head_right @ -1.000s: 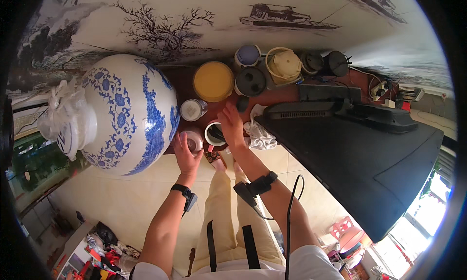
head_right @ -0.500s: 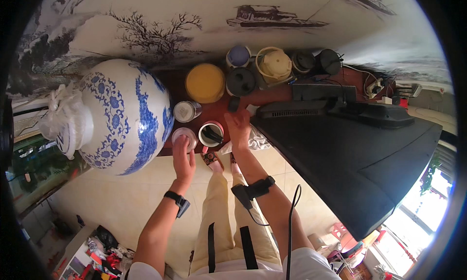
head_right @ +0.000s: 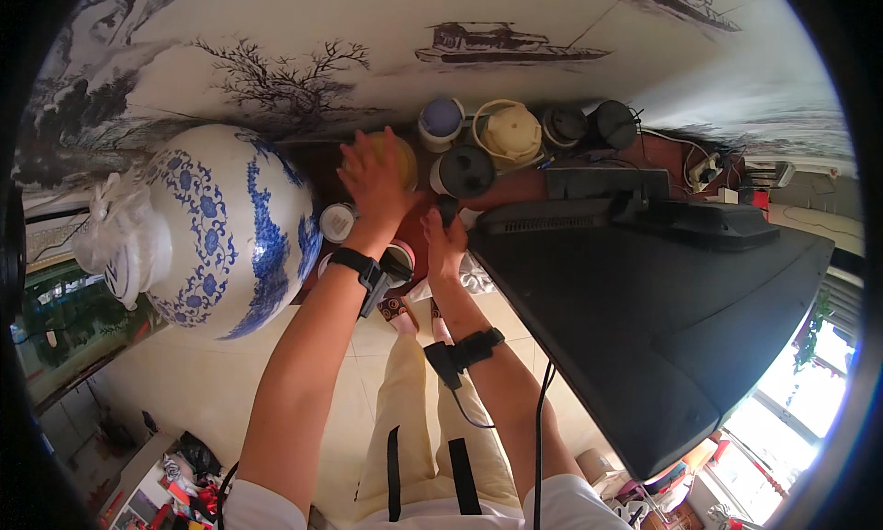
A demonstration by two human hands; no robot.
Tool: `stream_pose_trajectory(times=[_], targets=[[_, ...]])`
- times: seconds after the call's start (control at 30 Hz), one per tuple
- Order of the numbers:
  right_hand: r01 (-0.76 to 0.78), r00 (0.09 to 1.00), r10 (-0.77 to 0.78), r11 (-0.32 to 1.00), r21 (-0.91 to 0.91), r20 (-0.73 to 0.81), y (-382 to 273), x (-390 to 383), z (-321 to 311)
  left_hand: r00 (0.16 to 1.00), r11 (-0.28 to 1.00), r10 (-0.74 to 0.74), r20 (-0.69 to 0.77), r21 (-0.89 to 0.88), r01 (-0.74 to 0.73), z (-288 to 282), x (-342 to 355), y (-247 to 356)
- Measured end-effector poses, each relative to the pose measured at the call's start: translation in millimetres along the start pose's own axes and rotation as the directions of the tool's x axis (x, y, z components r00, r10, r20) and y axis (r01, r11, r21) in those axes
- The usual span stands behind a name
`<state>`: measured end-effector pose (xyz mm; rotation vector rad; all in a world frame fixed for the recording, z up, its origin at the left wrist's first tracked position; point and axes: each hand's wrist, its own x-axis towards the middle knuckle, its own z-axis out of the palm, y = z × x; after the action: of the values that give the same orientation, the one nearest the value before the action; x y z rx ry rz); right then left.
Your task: The recorder uses a white cloth to wipe down a television screen, the wooden TV stand beneath it, and various decorative objects including a large porcelain vase and several storage containers.
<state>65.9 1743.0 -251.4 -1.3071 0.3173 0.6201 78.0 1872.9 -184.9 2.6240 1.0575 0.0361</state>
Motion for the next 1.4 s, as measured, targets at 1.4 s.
stream_pose_trajectory(times=[1.4], targets=[[0.062, 0.996, -0.049, 0.985, -0.161, 0.081, 39, -24, -13, 0.697, 0.589, 0.132, 0.705, -0.621, 0.517, -58, 90, -69]])
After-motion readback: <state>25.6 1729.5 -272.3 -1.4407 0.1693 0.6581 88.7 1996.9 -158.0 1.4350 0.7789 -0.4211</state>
